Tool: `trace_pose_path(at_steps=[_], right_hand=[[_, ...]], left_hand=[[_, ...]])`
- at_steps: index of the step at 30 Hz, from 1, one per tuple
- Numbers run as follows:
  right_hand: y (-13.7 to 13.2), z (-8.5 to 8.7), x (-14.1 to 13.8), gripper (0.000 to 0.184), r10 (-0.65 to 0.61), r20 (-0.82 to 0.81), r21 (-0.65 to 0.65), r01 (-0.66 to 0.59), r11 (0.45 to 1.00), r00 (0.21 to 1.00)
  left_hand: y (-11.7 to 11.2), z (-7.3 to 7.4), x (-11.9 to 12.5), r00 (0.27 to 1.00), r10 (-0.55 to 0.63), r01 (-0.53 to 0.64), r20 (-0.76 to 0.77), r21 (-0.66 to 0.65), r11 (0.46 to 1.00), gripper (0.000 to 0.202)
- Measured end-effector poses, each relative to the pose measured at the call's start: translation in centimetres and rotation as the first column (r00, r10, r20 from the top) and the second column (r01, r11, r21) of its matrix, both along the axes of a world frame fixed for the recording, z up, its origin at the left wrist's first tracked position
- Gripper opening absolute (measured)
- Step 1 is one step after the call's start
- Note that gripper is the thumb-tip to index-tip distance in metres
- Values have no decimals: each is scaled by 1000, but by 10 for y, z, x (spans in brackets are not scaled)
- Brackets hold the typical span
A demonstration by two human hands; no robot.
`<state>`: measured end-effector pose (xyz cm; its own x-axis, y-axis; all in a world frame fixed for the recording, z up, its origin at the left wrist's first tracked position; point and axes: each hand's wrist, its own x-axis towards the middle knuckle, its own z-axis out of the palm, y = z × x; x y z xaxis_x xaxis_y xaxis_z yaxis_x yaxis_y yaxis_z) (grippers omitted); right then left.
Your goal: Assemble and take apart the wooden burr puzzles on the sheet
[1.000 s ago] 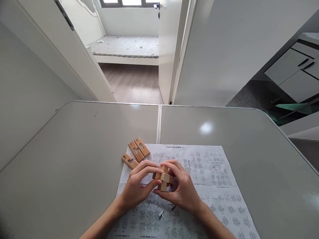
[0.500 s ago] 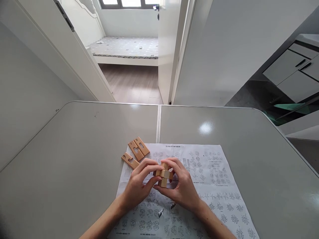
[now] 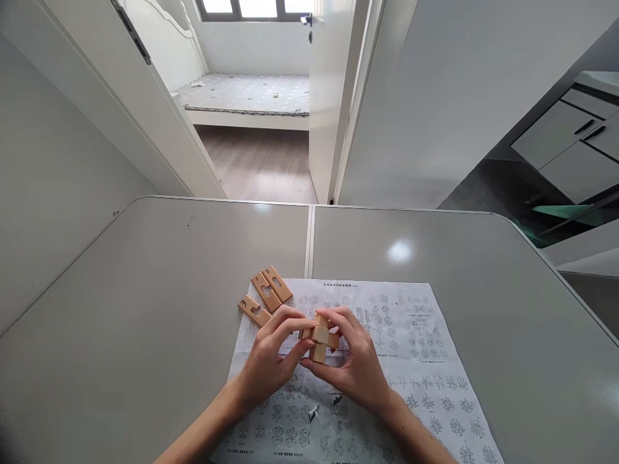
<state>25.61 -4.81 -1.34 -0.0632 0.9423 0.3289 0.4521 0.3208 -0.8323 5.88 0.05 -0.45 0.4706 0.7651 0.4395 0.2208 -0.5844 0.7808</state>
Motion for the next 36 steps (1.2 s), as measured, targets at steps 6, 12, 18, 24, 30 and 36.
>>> trace_pose_path(at_steps=[6, 12, 18, 24, 30, 36], right_hand=[[-1, -7, -1, 51, -92, 115, 167, 73, 983, 989], [-3, -13, -1, 53, -96, 168, 226, 56, 972, 981], [-2, -12, -1, 55, -85, 172, 275, 35, 961, 981], [-2, -13, 0, 53, -97, 170, 315, 39, 948, 981], [-2, -8, -2, 56, -117, 185, 369, 42, 929, 976], [-3, -5, -5, 55, -115, 157, 386, 46, 921, 981]], left_hand=[[-1, 2, 1, 999, -48, 49, 12, -184, 982, 33], [-2, 5, 2, 993, -117, 102, -16, -391, 915, 49], [-4, 14, 5, 996, -85, 64, -27, -452, 890, 46], [-6, 16, 8, 996, -91, 76, -10, -454, 888, 43], [-4, 12, 9, 999, -50, 44, -4, -405, 913, 41], [-4, 11, 9, 995, -81, 94, 49, -377, 921, 36]])
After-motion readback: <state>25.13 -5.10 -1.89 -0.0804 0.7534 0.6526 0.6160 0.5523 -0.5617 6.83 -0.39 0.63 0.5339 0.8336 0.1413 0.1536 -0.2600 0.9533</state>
